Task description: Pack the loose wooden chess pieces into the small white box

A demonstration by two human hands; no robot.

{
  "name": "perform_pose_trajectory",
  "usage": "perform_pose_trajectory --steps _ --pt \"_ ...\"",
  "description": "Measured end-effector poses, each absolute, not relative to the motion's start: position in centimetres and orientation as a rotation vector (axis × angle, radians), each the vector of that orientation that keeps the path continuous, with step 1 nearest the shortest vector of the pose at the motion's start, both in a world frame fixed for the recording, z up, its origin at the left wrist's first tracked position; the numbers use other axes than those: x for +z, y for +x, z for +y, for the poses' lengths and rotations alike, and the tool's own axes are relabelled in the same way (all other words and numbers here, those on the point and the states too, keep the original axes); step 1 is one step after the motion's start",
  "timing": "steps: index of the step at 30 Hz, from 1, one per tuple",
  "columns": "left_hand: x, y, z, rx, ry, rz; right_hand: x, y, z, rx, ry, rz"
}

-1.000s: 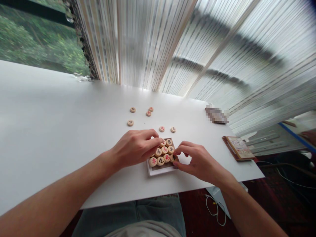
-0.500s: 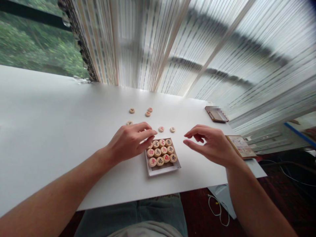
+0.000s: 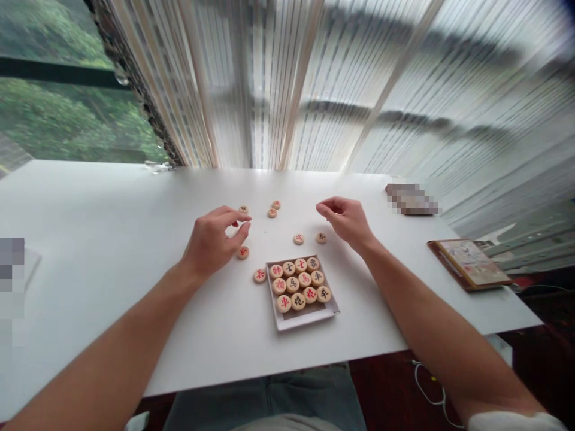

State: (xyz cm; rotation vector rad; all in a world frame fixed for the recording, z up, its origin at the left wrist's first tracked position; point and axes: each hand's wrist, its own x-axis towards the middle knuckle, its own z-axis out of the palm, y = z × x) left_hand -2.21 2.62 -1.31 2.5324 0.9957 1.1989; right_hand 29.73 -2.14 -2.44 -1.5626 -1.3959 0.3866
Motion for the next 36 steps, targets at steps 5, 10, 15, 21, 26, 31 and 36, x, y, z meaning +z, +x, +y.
perform_pose_trajectory --steps 5,10,15,21,26,31,36 --pt "-1.1 -2.4 2.6 1.183 2.504 1.097 -4.0 31.6 -2.8 0.348 -1.635 -1.415" --pt "-0.2 -2.6 2.3 1.092 2.473 1.192 -4.5 32.7 -2.7 0.373 -1.682 -1.443" --pt "1.1 -3.5 2.2 0.912 2.453 1.234 -4.6 32.6 -2.8 0.381 -1.711 -1.466" --pt "2.1 -4.3 1.5 0.513 2.478 0.98 -4.4 32.7 -2.8 0.354 -1.757 -1.467" --pt "1.9 -4.7 1.5 0.356 2.463 0.856 -4.4 32.7 -2.9 0.336 -1.771 -1.474" --pt "1.5 -4.3 1.7 0.291 2.505 0.806 -4.4 32.8 -3.0 0.336 -1.775 -1.497" --pt "1.2 -3.8 1.7 0.344 2.473 0.812 -4.4 32.8 -3.0 0.336 -1.781 -1.514"
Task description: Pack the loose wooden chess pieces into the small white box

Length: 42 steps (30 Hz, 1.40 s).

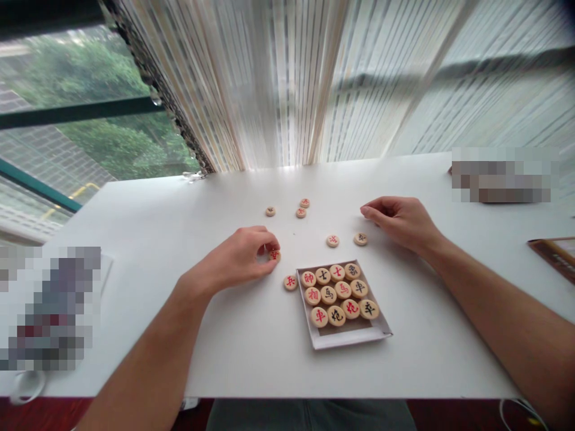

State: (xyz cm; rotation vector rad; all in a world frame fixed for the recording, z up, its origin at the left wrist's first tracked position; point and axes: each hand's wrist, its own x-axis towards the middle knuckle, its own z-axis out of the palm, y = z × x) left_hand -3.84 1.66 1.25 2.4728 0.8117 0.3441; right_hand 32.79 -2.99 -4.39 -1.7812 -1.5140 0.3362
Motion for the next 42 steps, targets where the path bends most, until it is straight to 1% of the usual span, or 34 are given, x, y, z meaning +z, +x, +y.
perform_pose_trajectory --steps 9,19,26,33,36,38,42 --pt "0.9 -2.9 0.9 0.512 2.297 0.833 -4.0 32.3 -3.3 0.324 -1.778 -1.536" --pt "-0.9 -1.5 0.9 0.65 1.761 0.839 -3.7 31.7 -3.7 0.322 -1.754 -1.581" --pt "-0.1 -1.2 0.7 0.876 1.505 0.862 -3.6 31.6 -3.8 0.294 -1.756 -1.584" --pt "-0.4 0.0 -1.0 0.913 1.272 0.823 -2.8 30.6 -4.9 0.188 -1.733 -1.537" --pt "-0.4 0.8 -2.0 0.889 1.225 0.787 -1.7 28.4 -6.5 0.091 -1.662 -1.559" --pt "-0.2 1.3 -2.8 0.888 1.177 0.714 -1.2 26.6 -7.8 0.078 -1.529 -1.707" --pt "-0.1 2.1 -4.3 0.88 1.037 0.56 -0.8 23.7 -9.8 0.208 -1.269 -1.891"
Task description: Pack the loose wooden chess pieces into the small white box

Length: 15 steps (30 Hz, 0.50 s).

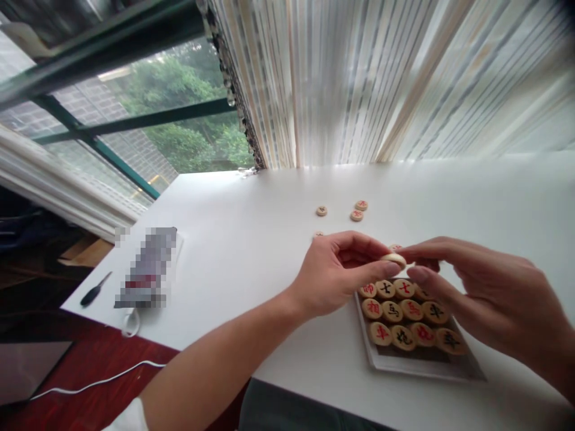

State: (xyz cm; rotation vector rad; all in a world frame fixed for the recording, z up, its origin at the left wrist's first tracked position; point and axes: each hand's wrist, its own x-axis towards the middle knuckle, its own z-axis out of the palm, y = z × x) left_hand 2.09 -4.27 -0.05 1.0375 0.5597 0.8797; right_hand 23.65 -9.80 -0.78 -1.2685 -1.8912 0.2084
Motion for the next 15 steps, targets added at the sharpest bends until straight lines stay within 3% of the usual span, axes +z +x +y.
perform_pose_trajectory --steps 6,15 --pt "-0.5 2.1 -4.6 0.828 1.057 0.624 -1.1 22.8 -10.2 0.335 -1.273 -1.83" --pt "0.2 1.9 -4.5 0.766 1.116 0.613 -0.6 22.1 -9.7 1.185 -1.079 -1.36"
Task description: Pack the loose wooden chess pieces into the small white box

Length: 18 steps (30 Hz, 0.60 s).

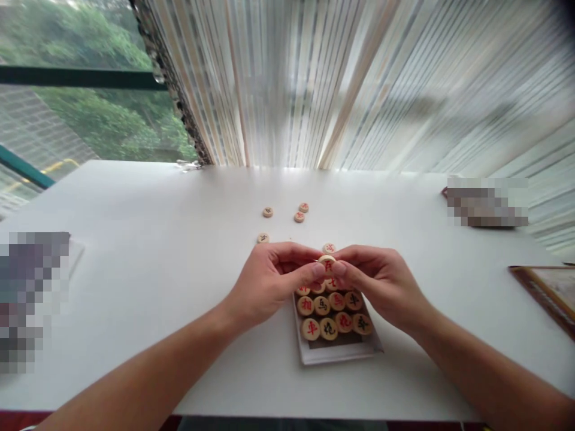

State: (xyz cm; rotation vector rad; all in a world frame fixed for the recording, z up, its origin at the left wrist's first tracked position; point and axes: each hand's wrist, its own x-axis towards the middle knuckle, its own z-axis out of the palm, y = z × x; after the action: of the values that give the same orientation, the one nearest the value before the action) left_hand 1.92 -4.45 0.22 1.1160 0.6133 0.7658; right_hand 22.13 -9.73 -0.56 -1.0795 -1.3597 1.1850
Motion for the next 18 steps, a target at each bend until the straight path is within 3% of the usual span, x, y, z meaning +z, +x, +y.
perform_pose_trajectory --steps 18 --pt "0.33 1.88 -4.4 0.841 1.235 0.647 -0.26 21.89 -9.64 1.198 -1.051 -1.265"
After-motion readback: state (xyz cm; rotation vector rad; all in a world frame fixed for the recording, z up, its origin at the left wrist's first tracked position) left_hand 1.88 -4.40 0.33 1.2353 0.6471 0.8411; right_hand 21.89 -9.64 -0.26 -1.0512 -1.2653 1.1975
